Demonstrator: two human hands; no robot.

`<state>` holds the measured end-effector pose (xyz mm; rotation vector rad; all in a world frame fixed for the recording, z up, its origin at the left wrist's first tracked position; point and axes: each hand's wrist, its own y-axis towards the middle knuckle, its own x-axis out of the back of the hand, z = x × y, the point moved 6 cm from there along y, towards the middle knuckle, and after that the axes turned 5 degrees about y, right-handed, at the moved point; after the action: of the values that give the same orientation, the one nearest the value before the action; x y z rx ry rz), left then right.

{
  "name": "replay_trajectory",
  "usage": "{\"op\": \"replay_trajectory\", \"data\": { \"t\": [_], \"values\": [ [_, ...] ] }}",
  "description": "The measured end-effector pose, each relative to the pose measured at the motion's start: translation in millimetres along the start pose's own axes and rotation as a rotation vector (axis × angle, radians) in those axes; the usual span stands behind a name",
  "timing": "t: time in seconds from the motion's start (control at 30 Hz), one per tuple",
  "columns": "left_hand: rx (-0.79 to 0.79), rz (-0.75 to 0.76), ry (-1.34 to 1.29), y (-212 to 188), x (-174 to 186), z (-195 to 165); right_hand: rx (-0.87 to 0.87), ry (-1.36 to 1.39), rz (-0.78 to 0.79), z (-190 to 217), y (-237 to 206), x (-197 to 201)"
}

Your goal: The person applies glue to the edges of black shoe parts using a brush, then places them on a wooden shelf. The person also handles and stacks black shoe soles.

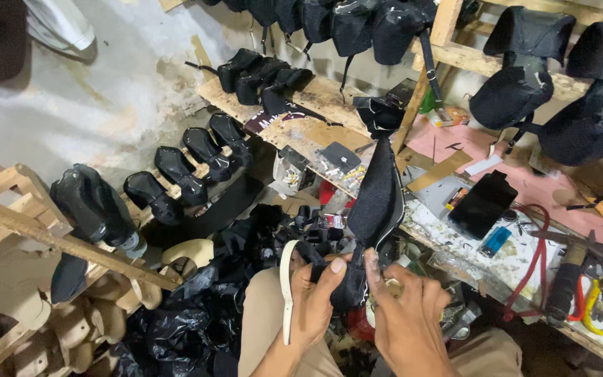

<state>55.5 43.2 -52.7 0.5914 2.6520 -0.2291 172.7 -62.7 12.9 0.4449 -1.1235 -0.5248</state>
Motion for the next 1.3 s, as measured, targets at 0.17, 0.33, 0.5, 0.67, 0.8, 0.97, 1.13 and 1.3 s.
{"op": "replay_trajectory", "data": {
  "t": [0.17, 0.33, 0.5, 0.67, 0.8, 0.97, 1.13, 1.3],
  "values": [
    [0.009, -0.031, 0.016, 3, 5, 3, -0.017, 0.248, -0.058, -7, -1, 12],
    [0.114, 0.022, -0.033, 0, -2, -4, 0.054, 0.136, -0.009, -17, 4, 13],
    [0.113, 0.018, 0.017, 3, -5, -15, 0.386, 0.003, 0.008, -9, 7, 19],
    [0.305, -0.059, 0.058, 2, 10, -4, 0.35, 0.016, 0.073, -23, 9, 15],
    [0.279, -0.155, 0.051, 8, 12, -5, 0.299, -0.004, 0.032, -32, 6, 14],
    [0.312, -0.007, 0.135, 9, 0, -20, 0.319, -0.029, 0.15, -27, 3, 8],
    [0.34, 0.138, 0.085, 8, -13, -39, 0.521, -0.035, -0.005, -15, 4, 30],
    [0.444, 0.274, 0.265, 16, -2, -50, 0.508, 0.171, 0.01, -31, 15, 38]
  ]
}}
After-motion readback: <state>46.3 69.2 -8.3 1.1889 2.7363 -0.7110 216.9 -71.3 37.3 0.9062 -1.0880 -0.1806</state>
